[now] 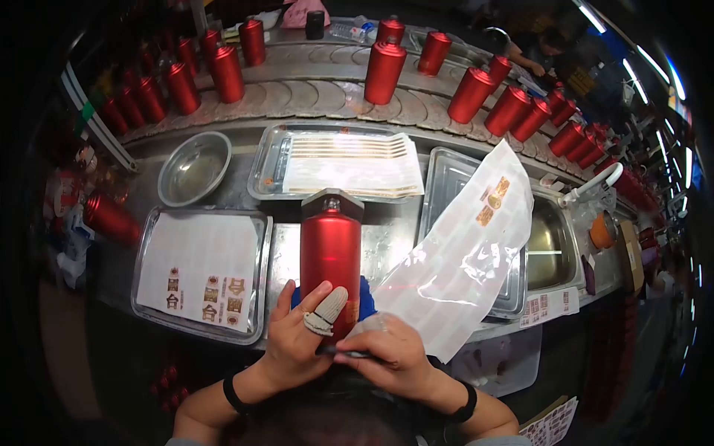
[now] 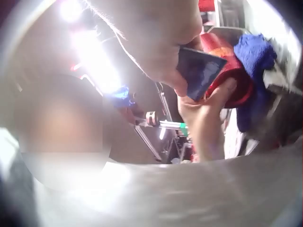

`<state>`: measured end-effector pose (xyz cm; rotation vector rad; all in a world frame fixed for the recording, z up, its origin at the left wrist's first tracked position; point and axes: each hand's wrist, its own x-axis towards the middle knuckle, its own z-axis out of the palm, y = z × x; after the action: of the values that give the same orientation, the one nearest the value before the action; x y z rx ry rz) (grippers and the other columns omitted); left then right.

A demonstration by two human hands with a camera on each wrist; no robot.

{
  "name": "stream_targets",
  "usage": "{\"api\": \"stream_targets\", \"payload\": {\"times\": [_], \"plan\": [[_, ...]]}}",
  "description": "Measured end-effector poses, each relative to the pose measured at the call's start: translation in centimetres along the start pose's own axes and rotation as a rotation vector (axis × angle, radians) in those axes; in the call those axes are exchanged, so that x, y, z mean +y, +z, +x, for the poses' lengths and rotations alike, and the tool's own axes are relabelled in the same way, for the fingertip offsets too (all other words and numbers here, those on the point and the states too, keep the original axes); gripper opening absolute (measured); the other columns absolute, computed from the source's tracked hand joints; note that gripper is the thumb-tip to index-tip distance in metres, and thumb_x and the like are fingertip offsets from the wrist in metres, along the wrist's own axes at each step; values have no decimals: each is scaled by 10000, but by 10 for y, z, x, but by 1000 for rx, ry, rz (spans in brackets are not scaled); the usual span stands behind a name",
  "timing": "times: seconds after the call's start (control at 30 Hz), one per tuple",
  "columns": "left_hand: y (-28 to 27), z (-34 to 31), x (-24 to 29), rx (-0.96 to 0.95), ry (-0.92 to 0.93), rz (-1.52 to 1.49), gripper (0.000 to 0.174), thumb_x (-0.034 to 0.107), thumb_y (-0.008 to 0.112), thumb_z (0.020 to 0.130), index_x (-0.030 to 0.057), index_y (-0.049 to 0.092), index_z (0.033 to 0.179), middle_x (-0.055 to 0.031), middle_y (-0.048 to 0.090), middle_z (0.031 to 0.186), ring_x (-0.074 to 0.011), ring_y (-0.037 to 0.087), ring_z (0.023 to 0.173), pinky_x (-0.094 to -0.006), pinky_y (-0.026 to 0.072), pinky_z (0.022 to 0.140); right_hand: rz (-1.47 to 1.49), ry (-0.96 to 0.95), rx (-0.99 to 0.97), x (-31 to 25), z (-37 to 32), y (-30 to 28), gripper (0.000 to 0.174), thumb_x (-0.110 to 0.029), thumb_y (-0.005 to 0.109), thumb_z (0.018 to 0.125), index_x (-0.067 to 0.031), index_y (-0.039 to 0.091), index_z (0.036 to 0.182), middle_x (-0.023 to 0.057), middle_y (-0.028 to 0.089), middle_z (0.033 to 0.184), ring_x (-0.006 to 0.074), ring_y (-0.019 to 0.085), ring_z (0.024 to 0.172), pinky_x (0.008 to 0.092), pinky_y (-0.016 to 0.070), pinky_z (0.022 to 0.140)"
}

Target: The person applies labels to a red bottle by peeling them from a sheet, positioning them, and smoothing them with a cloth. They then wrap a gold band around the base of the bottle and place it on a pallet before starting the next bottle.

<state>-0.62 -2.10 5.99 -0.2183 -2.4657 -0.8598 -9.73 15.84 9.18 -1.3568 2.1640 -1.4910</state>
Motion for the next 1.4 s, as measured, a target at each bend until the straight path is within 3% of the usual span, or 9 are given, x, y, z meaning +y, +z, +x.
{"api": "stream_targets", "payload": {"times": [0.03, 0.13, 0.27, 0.33, 0.47, 0.67, 1.1, 1.3, 1.4], "plan": [[-1, 0, 0, -26, -13, -2, 670, 108, 752, 697, -22, 545, 1321, -156, 579, 1351, -274, 535, 1290, -535, 246, 1149, 67, 17, -75, -3, 0, -2, 283, -22, 841, 712, -37, 690, 951, 80, 677, 849, 170, 633, 783, 277, 481, 688], [-6, -5, -3, -135, -48, -67, 794, 204, 799, 729, -20, 448, 1405, -199, 516, 1402, -315, 497, 1316, -561, 200, 1157, 311, 429, 308, 18, 14, -20, 208, -48, 717, 868, -16, 675, 1069, 5, 678, 906, 74, 610, 831, 213, 480, 732], [-15, -16, -9, -29, -88, -176, 957, 318, 804, 776, -32, 279, 1495, -210, 434, 1489, -341, 412, 1392, -563, 111, 1183, 488, 422, 478, 101, 74, -80, 171, -138, 607, 925, 4, 685, 981, 26, 690, 873, 88, 608, 792, 233, 468, 780], [-23, -15, -16, -22, -173, -177, 934, 307, 789, 787, -39, 283, 1491, -217, 437, 1486, -345, 391, 1406, -539, 124, 1188, 155, 480, 509, 119, 115, -97, 301, -262, 663, 884, 5, 685, 747, 49, 668, 736, 125, 595, 726, 288, 463, 712], [-27, -13, -25, 38, -301, -176, 836, 291, 762, 803, -48, 356, 1450, -227, 470, 1447, -396, 413, 1366, -519, 182, 1181, -360, 519, 438, 238, 170, -115, 366, -355, 745, 778, 6, 683, 754, 128, 671, 711, 219, 643, 671, 361, 502, 655], [-18, -18, -41, 91, -463, -347, 786, 278, 757, 802, -31, 401, 1431, -205, 493, 1431, -385, 431, 1353, -524, 192, 1181, -403, 692, 245, 249, 212, -103, 529, -452, 833, 620, -1, 709, 866, 190, 713, 835, 294, 690, 733, 375, 531, 707], [-25, 16, -62, 12, -408, -286, 726, 235, 751, 819, -47, 432, 1407, -218, 525, 1389, -358, 475, 1321, -484, 273, 1149, -268, 685, 215, 260, 217, -112, 304, -320, 756, 665, -27, 685, 707, 146, 688, 704, 269, 667, 677, 358, 519, 673], [-37, 35, -72, 17, -358, -219, 707, 175, 737, 832, -42, 427, 1428, -217, 472, 1456, -322, 421, 1383, -403, 318, 1136, -803, 425, 445, 212, 223, -96, 230, -285, 732, 726, -61, 682, 750, 156, 689, 860, 331, 678, 813, 425, 532, 726], [-44, 40, -81, 1, -345, -156, 744, 165, 731, 836, -48, 376, 1455, -224, 485, 1443, -319, 423, 1385, -397, 321, 1139, -791, 367, 272, 198, 223, -95, 169, -253, 693, 762, -97, 726, 815, 170, 669, 927, 350, 675, 844, 453, 534, 742]]}}
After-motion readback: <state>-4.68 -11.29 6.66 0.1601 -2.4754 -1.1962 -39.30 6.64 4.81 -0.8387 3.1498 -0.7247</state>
